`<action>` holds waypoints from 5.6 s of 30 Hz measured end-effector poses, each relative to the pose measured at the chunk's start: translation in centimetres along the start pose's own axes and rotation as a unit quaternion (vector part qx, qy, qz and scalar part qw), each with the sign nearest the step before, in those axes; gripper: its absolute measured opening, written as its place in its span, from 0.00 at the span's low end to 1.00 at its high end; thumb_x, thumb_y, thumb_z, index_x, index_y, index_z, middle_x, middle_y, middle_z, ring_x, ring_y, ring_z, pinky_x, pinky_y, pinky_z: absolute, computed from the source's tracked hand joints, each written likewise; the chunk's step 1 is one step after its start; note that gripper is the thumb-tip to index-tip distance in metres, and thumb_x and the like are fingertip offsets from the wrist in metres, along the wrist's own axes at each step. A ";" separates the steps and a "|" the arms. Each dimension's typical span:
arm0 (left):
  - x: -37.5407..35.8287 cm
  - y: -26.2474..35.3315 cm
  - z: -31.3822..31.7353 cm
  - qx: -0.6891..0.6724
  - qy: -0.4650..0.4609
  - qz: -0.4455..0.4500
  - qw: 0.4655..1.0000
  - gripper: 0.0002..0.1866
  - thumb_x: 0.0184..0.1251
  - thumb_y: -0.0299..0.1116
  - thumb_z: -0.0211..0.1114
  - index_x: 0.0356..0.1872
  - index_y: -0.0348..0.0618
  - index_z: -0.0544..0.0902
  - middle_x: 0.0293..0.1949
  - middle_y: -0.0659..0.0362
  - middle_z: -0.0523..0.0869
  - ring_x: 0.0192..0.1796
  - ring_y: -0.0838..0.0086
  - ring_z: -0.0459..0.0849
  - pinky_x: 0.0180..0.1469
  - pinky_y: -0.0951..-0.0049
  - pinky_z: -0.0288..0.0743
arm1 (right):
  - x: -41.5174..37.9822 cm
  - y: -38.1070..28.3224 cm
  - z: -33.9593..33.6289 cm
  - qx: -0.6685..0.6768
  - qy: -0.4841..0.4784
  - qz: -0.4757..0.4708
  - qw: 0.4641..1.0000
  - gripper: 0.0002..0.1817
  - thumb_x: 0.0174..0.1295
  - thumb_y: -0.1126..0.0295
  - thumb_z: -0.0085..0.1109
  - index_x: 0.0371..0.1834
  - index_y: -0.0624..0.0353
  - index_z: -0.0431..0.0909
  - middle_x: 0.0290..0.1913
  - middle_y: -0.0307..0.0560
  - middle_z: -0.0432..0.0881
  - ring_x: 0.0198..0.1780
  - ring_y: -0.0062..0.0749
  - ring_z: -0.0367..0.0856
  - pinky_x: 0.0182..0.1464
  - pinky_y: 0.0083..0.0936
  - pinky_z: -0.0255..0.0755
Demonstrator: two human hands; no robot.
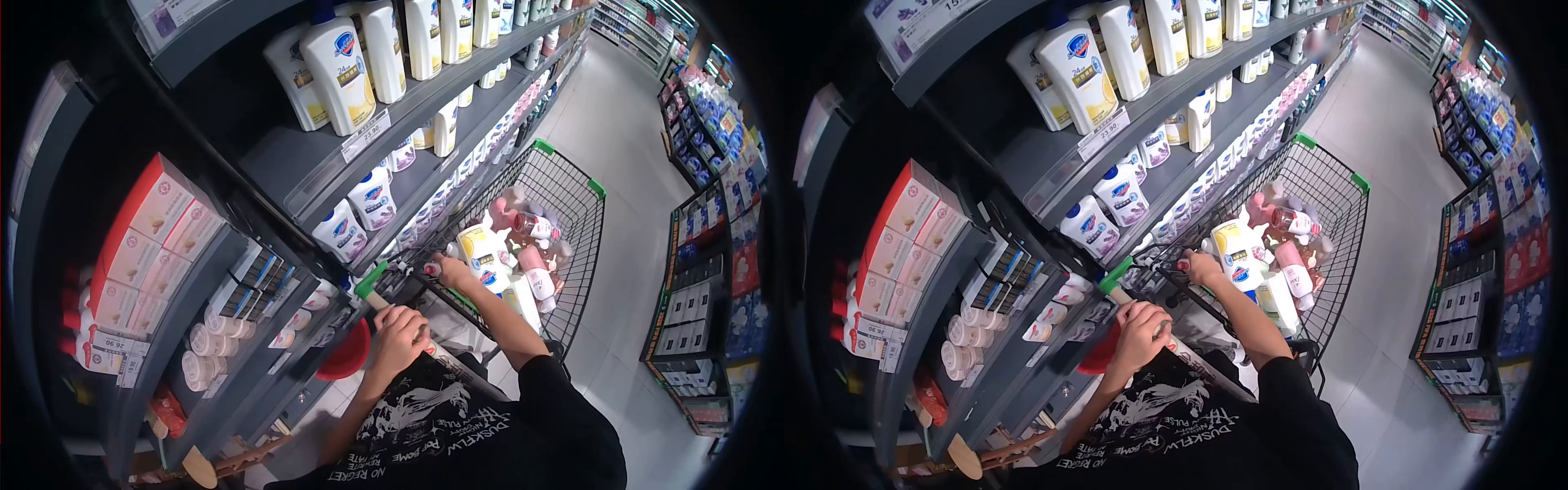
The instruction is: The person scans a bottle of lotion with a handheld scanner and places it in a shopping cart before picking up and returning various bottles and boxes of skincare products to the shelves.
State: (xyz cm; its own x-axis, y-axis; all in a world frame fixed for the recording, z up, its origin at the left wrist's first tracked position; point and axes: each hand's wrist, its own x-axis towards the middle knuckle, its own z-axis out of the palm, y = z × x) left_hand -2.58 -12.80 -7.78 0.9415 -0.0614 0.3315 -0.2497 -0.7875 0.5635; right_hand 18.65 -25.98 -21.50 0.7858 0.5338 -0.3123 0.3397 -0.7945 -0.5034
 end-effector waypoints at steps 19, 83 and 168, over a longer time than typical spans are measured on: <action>0.4 0.7 -0.5 -0.003 -0.016 -0.020 1.000 0.10 0.54 0.37 0.70 0.37 0.52 0.84 0.41 0.67 0.82 0.53 0.70 0.74 0.62 0.59 0.54 | 1.7 -1.0 0.8 -0.253 -0.096 -0.088 0.959 0.20 0.76 0.60 0.35 0.62 0.48 0.75 0.59 0.53 0.77 0.53 0.47 0.84 0.47 0.44 0.79; -16.0 -4.1 -47.5 -0.074 0.621 -0.148 0.766 0.39 0.38 0.12 0.48 0.62 0.41 0.70 0.42 0.60 0.80 0.43 0.75 0.79 0.40 0.80 0.71 | -13.0 -20.4 -0.1 0.032 0.223 -0.234 0.946 0.27 0.51 0.74 0.64 0.57 0.63 0.69 0.60 0.61 0.67 0.58 0.57 0.70 0.55 0.45 0.71; 17.8 -2.4 6.3 0.022 -0.317 -0.089 0.944 0.11 0.59 0.36 0.66 0.25 0.38 0.85 0.26 0.43 0.84 0.31 0.45 0.84 0.38 0.50 0.79 | -10.0 18.1 -8.0 0.103 0.100 0.326 0.934 0.24 0.52 0.64 0.65 0.51 0.66 0.79 0.38 0.61 0.86 0.40 0.44 0.87 0.47 0.32 0.79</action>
State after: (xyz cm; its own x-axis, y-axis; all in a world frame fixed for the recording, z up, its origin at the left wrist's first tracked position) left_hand 16.20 -15.91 -8.00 0.9178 -0.2688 -0.2924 -0.0779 -0.8437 0.5311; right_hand 21.05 -48.01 -21.05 0.8789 -0.1255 -0.4601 -0.3354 -0.8484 -0.4094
